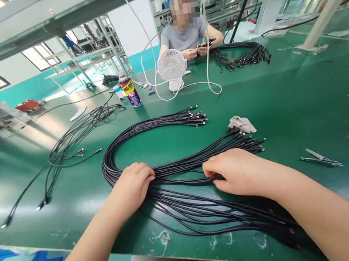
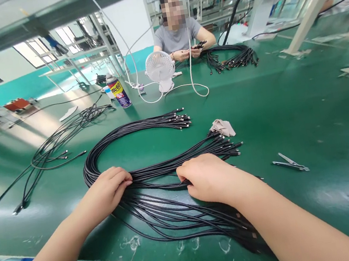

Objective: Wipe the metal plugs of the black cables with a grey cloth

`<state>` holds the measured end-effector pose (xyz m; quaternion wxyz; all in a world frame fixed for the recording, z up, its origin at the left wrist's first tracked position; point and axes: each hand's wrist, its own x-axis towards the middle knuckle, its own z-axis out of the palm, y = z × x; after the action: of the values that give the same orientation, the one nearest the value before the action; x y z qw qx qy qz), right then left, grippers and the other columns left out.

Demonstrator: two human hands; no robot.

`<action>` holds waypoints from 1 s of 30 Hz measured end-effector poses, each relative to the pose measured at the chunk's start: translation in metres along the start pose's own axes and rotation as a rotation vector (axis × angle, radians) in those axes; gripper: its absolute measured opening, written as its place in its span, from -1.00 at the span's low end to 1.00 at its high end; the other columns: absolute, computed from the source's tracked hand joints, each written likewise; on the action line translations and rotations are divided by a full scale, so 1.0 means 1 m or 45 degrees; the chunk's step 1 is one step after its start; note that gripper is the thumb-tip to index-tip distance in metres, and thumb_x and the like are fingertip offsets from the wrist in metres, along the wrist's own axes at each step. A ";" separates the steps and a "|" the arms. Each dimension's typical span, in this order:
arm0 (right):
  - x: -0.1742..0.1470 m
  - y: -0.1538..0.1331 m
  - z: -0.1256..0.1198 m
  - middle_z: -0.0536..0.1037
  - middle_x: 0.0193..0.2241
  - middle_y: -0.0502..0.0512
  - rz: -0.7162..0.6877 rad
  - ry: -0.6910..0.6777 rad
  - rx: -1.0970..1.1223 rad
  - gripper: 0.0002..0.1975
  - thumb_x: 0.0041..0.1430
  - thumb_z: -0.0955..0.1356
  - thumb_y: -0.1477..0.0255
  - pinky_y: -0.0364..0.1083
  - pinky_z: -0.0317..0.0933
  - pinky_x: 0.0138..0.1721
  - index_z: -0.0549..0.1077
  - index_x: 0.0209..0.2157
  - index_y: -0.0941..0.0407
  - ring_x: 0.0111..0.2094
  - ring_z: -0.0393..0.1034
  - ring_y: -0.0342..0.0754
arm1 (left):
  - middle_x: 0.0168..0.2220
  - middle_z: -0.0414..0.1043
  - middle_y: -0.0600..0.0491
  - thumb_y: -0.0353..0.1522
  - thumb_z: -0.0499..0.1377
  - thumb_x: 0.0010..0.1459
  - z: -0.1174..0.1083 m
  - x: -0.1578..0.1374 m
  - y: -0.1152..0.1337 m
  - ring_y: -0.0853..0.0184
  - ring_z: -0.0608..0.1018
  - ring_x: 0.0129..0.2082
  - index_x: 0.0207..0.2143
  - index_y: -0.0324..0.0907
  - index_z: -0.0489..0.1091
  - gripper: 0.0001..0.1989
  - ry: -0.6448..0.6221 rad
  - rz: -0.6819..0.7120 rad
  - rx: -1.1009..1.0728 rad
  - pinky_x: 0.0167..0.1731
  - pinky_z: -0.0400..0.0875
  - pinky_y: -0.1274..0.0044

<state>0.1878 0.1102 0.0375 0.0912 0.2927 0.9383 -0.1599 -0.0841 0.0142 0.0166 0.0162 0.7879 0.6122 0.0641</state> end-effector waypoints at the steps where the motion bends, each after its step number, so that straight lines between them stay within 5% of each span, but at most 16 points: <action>1: 0.000 0.001 -0.001 0.63 -0.28 0.03 0.008 -0.004 0.006 -0.78 0.10 0.31 0.54 -0.09 0.09 -0.36 0.53 -0.24 0.06 -0.28 0.48 0.00 | -0.33 0.47 -0.01 -0.42 -0.06 0.35 0.001 0.001 0.000 0.22 0.46 -0.29 -0.33 -0.18 0.38 -0.74 0.010 0.002 -0.002 -0.22 0.38 0.37; 8: 0.001 0.007 0.001 0.63 -0.21 0.03 -0.005 0.016 0.076 -0.80 0.13 0.35 0.47 -0.08 0.12 -0.36 0.53 -0.18 0.04 -0.32 0.48 -0.02 | -0.28 0.48 -0.01 -0.34 0.00 0.34 0.006 -0.001 -0.012 0.23 0.48 -0.23 -0.28 -0.15 0.42 -0.78 0.050 -0.024 -0.081 -0.16 0.39 0.38; 16: 0.002 0.005 0.001 0.63 -0.23 0.06 -0.022 -0.032 0.028 -0.87 0.19 0.34 0.43 -0.07 0.15 -0.33 0.56 -0.30 0.05 -0.26 0.49 0.02 | -0.27 0.51 -0.01 -0.27 0.03 0.30 -0.001 -0.033 -0.038 0.26 0.53 -0.22 -0.29 -0.15 0.47 -0.75 0.229 -0.357 -0.097 -0.17 0.44 0.45; 30: 0.008 0.009 0.008 0.62 -0.31 0.04 -0.001 0.034 0.046 -0.82 0.27 0.31 0.34 -0.08 0.13 -0.36 0.54 -0.33 0.04 -0.33 0.47 -0.01 | -0.22 0.48 -0.02 -0.35 0.01 0.28 0.000 -0.040 -0.007 0.24 0.49 -0.16 -0.26 -0.13 0.44 -0.80 0.248 -0.213 -0.135 -0.08 0.42 0.36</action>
<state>0.1872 0.1185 0.0259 0.0733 0.2961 0.9365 -0.1729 -0.1004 -0.0227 0.0125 0.0034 0.7223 0.6701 0.1710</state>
